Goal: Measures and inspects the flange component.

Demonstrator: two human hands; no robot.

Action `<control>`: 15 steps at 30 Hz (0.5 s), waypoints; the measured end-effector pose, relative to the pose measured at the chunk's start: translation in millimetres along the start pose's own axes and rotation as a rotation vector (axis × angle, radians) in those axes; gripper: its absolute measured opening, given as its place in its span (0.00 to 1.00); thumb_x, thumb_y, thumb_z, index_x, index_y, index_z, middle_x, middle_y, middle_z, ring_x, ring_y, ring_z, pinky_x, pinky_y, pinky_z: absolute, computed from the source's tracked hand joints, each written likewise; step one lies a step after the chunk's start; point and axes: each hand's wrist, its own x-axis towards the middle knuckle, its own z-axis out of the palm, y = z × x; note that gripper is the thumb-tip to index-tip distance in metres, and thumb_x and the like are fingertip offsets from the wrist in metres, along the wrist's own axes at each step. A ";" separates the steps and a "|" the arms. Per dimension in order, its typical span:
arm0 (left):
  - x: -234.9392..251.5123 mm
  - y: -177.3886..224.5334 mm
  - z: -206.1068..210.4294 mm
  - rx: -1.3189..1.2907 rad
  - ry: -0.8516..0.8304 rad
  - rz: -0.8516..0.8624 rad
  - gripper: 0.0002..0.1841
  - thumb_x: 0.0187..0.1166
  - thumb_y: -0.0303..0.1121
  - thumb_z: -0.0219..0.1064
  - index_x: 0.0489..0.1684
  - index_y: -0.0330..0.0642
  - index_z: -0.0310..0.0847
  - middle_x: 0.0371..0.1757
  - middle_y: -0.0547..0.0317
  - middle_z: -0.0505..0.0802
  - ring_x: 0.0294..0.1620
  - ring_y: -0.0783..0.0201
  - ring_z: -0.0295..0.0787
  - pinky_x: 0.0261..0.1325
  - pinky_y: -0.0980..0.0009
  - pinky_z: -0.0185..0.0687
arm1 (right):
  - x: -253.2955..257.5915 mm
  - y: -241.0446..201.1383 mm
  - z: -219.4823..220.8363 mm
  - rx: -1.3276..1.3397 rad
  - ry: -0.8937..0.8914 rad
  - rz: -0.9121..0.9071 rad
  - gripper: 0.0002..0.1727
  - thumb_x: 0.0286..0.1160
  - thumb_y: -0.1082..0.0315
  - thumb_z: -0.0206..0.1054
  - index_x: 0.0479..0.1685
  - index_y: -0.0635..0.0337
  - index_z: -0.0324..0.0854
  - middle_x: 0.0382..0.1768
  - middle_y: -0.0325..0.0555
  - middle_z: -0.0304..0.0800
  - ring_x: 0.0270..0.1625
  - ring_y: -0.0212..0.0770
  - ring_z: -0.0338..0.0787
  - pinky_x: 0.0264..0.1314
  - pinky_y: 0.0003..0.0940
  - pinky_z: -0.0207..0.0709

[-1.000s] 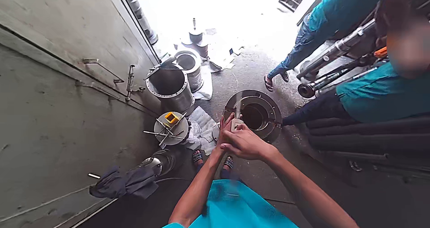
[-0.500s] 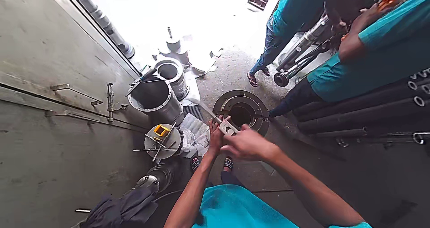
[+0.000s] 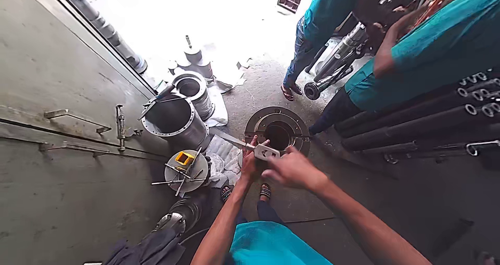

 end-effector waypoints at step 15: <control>-0.3 -6.1 7.3 0.003 0.055 0.031 0.18 0.79 0.34 0.66 0.64 0.47 0.90 0.76 0.59 0.88 0.88 0.54 0.68 0.94 0.36 0.26 | -8.5 15.2 22.3 -0.038 0.105 -0.130 0.34 0.89 0.36 0.45 0.61 0.59 0.79 0.29 0.55 0.89 0.41 0.59 0.92 0.75 0.67 0.67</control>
